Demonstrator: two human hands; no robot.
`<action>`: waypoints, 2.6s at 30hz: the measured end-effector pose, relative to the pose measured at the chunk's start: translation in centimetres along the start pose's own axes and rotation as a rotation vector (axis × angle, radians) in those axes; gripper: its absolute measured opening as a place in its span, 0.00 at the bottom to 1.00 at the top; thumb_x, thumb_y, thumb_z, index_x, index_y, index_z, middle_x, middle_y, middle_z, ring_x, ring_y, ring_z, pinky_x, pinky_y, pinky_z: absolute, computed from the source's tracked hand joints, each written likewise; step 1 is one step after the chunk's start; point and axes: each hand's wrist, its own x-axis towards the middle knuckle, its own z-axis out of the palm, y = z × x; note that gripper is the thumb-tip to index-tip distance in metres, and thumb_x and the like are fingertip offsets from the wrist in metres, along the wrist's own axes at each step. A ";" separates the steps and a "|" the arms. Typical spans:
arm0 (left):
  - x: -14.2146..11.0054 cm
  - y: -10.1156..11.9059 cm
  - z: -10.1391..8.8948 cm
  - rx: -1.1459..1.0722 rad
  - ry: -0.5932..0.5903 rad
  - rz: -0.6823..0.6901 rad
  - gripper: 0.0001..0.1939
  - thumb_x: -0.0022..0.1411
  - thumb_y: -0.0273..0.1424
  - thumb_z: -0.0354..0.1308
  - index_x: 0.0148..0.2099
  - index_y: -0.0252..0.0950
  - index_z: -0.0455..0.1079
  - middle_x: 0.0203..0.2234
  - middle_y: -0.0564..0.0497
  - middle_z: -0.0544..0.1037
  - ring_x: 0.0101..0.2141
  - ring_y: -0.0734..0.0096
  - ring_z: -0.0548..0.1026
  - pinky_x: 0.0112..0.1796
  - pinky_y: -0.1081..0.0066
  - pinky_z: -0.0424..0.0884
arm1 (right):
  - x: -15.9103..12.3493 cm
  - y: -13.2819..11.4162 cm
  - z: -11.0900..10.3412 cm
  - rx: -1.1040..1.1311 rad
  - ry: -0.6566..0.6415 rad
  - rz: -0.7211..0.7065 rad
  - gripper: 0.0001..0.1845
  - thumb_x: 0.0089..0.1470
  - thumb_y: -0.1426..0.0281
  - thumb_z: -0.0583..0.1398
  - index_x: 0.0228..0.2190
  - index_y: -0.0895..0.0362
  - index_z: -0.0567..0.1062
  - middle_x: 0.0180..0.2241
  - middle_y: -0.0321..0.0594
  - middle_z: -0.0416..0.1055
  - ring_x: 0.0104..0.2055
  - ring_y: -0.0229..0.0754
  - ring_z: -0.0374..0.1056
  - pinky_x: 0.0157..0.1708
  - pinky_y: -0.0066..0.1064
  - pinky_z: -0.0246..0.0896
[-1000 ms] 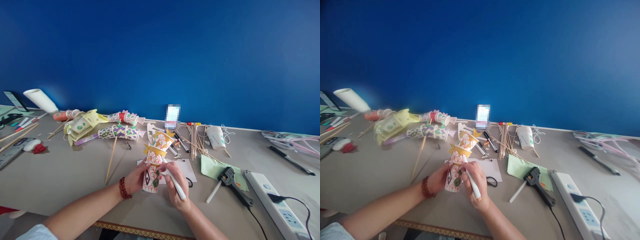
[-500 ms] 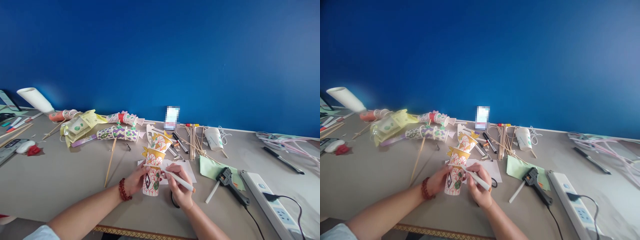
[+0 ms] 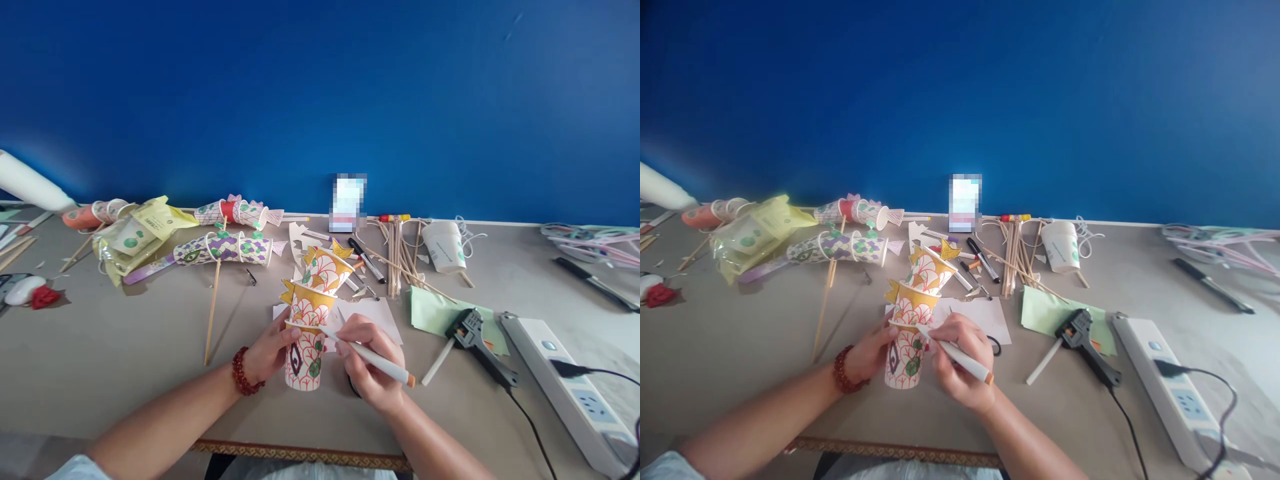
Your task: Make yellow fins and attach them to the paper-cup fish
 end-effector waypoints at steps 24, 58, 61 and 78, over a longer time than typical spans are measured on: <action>-0.1 0.3 0.4 0.009 -0.007 -0.002 0.28 0.53 0.37 0.72 0.55 0.36 0.71 0.41 0.43 0.84 0.37 0.58 0.82 0.40 0.64 0.76 | 0.3 -0.1 0.2 -0.010 -0.012 0.010 0.07 0.56 0.77 0.59 0.36 0.54 0.75 0.28 0.40 0.75 0.27 0.41 0.68 0.27 0.34 0.64; 0.0 0.0 0.1 0.028 -0.018 0.004 0.27 0.54 0.38 0.71 0.54 0.37 0.71 0.42 0.43 0.84 0.37 0.58 0.83 0.41 0.63 0.77 | 0.1 0.2 0.2 -0.014 0.035 0.022 0.09 0.56 0.76 0.58 0.36 0.53 0.75 0.25 0.38 0.72 0.27 0.42 0.67 0.27 0.35 0.64; -0.1 0.0 0.1 0.033 -0.021 0.014 0.27 0.54 0.38 0.71 0.54 0.36 0.71 0.42 0.43 0.83 0.38 0.58 0.83 0.41 0.63 0.76 | 0.1 0.1 0.2 -0.008 0.008 0.029 0.09 0.55 0.77 0.59 0.36 0.53 0.75 0.25 0.38 0.72 0.27 0.41 0.67 0.28 0.34 0.64; -0.2 -0.1 -0.1 0.036 -0.006 0.002 0.27 0.55 0.37 0.70 0.55 0.36 0.70 0.43 0.42 0.83 0.39 0.57 0.82 0.41 0.62 0.76 | 0.0 0.3 0.2 -0.019 0.036 0.040 0.07 0.56 0.75 0.58 0.35 0.54 0.75 0.24 0.38 0.72 0.26 0.42 0.67 0.27 0.35 0.63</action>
